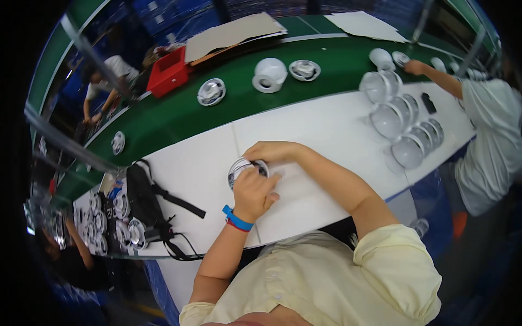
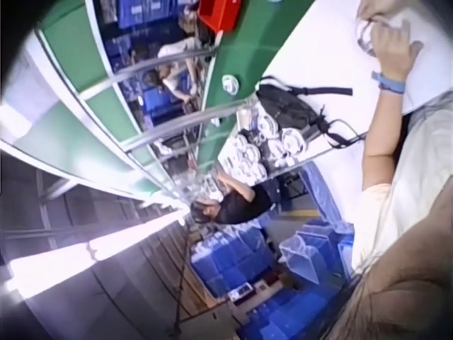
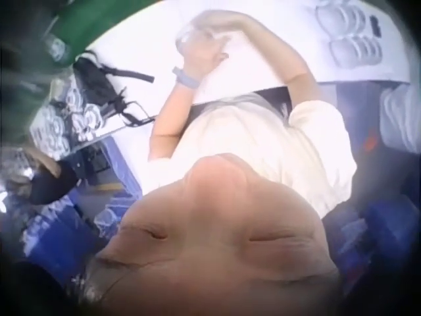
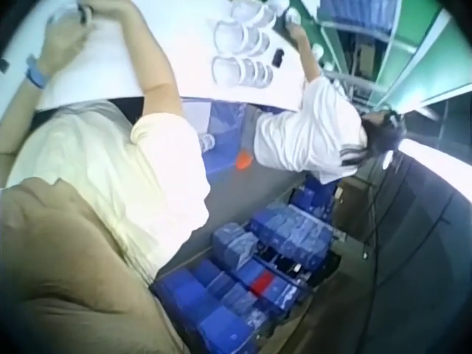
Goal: Assembling circular plastic covers onto metallic bases on a production line.
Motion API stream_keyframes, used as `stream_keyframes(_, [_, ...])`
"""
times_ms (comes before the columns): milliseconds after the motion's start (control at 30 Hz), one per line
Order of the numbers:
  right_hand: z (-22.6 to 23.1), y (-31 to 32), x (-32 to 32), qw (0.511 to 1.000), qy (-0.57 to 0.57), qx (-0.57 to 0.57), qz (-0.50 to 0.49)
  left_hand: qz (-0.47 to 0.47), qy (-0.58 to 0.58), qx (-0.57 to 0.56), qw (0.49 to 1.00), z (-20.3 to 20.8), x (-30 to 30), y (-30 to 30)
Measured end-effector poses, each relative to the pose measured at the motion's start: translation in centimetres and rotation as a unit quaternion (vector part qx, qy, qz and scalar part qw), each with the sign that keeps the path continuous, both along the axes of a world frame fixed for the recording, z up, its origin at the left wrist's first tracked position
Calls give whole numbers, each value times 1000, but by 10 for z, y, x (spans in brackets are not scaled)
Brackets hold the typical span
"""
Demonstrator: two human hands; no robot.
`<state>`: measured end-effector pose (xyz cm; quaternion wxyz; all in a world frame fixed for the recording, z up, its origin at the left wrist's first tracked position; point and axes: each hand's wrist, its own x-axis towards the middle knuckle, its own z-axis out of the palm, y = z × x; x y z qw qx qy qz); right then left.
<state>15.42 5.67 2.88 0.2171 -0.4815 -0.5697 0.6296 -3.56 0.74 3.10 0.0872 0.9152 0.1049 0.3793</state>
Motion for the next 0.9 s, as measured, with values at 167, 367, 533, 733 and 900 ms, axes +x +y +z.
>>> stream_keyframes(167, [31,-64,58,833,-326,396,-207,-6,101,-34,994,20,7,-20])
stream_keyframes(367, [58,-172,217,515,-684,329,-399,23,108,16,994,30,13,-15])
stream_keyframes(533, [43,-168,215,562,-605,350,-441,-9,78,-5,997,19,3,4])
stream_keyframes(733, [38,-182,135,745,-385,407,-362,58,-125,4,991,17,5,4])
stream_keyframes(900, [60,-194,123,931,-204,204,-223,79,-124,-21,989,13,3,2])
